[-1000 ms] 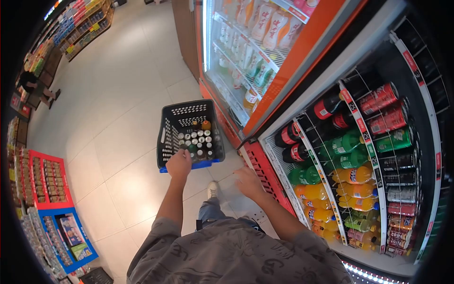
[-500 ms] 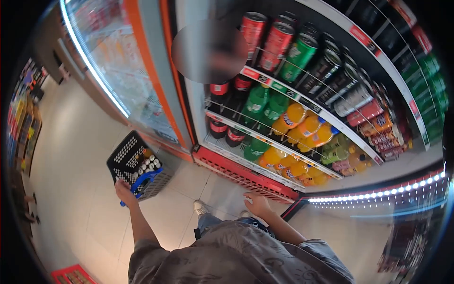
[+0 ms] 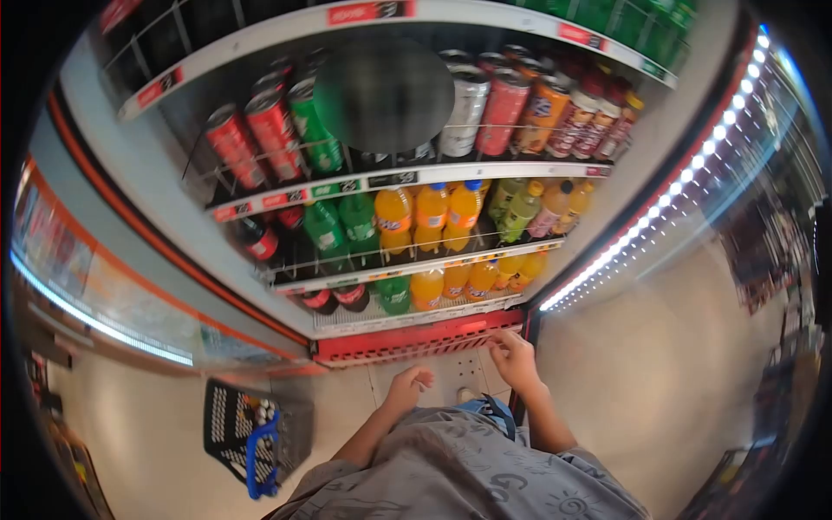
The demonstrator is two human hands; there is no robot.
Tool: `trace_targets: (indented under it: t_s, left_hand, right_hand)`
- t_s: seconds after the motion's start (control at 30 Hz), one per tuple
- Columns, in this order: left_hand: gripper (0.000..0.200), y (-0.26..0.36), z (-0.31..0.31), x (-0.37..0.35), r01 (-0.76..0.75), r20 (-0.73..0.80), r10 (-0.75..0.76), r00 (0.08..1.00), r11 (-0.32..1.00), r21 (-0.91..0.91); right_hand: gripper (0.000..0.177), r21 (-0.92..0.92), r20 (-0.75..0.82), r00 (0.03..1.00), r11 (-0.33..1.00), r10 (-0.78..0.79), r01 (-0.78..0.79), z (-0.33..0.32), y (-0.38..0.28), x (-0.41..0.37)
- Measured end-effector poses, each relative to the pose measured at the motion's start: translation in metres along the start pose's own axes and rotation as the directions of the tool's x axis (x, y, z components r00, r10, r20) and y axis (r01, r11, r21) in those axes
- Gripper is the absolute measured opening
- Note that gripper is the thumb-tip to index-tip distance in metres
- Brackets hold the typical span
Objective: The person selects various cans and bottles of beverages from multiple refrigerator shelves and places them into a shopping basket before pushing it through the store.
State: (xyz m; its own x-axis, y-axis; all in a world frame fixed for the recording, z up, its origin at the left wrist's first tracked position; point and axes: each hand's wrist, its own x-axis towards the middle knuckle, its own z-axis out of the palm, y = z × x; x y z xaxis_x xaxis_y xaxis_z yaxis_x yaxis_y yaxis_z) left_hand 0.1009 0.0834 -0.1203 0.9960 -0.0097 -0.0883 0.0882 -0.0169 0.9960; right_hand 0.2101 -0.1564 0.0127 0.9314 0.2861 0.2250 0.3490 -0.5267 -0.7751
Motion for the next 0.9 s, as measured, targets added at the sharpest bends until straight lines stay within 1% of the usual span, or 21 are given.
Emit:
trace_targets:
  t_s: [0.07,0.1,0.13,0.2,0.27,0.3,0.33,0.37,0.43,0.47,0.57,0.63,0.67,0.77,0.8,0.87,0.9]
  left_hand:
    - [0.042,0.002,-0.021,0.020,0.018,0.095,-0.016,0.995,1.000,-0.014]
    - [0.044,0.002,-0.031,0.025,0.040,0.143,-0.036,0.989,0.999,-0.025]
    - [0.043,0.004,-0.043,0.030,0.049,0.187,-0.053,0.981,0.998,0.025]
    - [0.042,0.013,-0.068,0.042,0.063,0.271,-0.094,0.958,0.990,0.123]
    - [0.040,0.022,-0.084,0.043,0.054,0.326,-0.104,0.940,0.986,0.159]
    - [0.040,0.025,-0.089,0.043,0.048,0.349,-0.106,0.931,0.984,0.170]
    - [0.039,0.026,-0.090,0.042,0.013,0.371,-0.062,0.927,0.991,0.134]
    - [0.039,0.024,-0.091,0.041,0.033,0.396,-0.084,0.915,0.990,0.134]
    - [0.040,0.019,-0.093,0.033,0.083,0.425,-0.133,0.895,0.987,0.136]
    - [0.040,0.016,-0.089,0.024,0.039,0.432,-0.082,0.898,0.993,0.107]
    - [0.040,0.013,-0.078,-0.012,0.078,0.436,-0.103,0.894,0.994,0.076]
    - [0.040,0.022,-0.070,-0.040,0.134,0.446,-0.156,0.881,0.988,0.080]
    - [0.040,0.024,-0.071,-0.053,0.164,0.447,-0.186,0.875,0.982,0.087]
    - [0.041,0.012,-0.080,-0.080,0.235,0.470,-0.225,0.853,0.971,0.040]
    - [0.042,0.009,-0.087,-0.087,0.255,0.459,-0.246,0.854,0.966,0.043]
    - [0.042,0.008,-0.099,-0.095,0.288,0.446,-0.277,0.851,0.957,0.044]
    - [0.042,0.007,-0.104,-0.097,0.229,0.438,-0.245,0.865,0.969,0.090]
  right_hand:
    - [0.018,-0.071,-0.241,0.969,0.997,-0.046,0.030,-0.033,-0.005,-0.024]
    - [0.017,-0.072,-0.361,0.933,0.997,-0.006,-0.022,-0.051,-0.023,-0.041]
    - [0.017,-0.068,-0.471,0.882,0.995,0.035,-0.076,-0.066,-0.041,-0.062]
    - [0.016,-0.140,-0.684,0.729,0.973,0.038,-0.182,-0.084,-0.059,-0.115]
    - [0.016,-0.047,-0.843,0.506,0.912,0.183,-0.407,-0.085,-0.084,-0.178]
    - [0.016,-0.037,-0.885,0.430,0.895,0.177,-0.444,-0.082,-0.097,-0.208]
    - [0.016,-0.031,-0.919,0.359,0.879,0.163,-0.476,-0.078,-0.110,-0.236]
    - [0.016,-0.027,-0.944,0.296,0.863,0.144,-0.505,-0.072,-0.121,-0.262]
    - [0.016,0.009,-0.972,0.176,0.777,0.153,-0.629,-0.062,-0.140,-0.306]
    - [0.016,0.029,-0.981,0.121,0.733,0.152,-0.680,-0.058,-0.151,-0.324]
    - [0.016,0.191,-0.968,0.002,0.740,0.251,-0.645,-0.054,-0.164,-0.359]
    - [0.018,-0.066,-0.960,0.232,0.674,0.159,-0.736,-0.047,-0.152,-0.372]
    - [0.018,-0.175,-0.951,0.296,0.623,0.094,-0.763,-0.043,-0.139,-0.381]
    - [0.017,-0.078,-0.965,0.217,0.632,0.146,-0.771,-0.041,-0.151,-0.366]
    - [0.017,-0.054,-0.964,0.210,0.654,0.163,-0.755,-0.042,-0.152,-0.366]
    - [0.015,-0.050,-0.952,0.248,0.704,0.182,-0.709,-0.043,-0.150,-0.369]
    - [0.015,-0.050,-0.946,0.265,0.726,0.185,-0.685,-0.045,-0.152,-0.373]
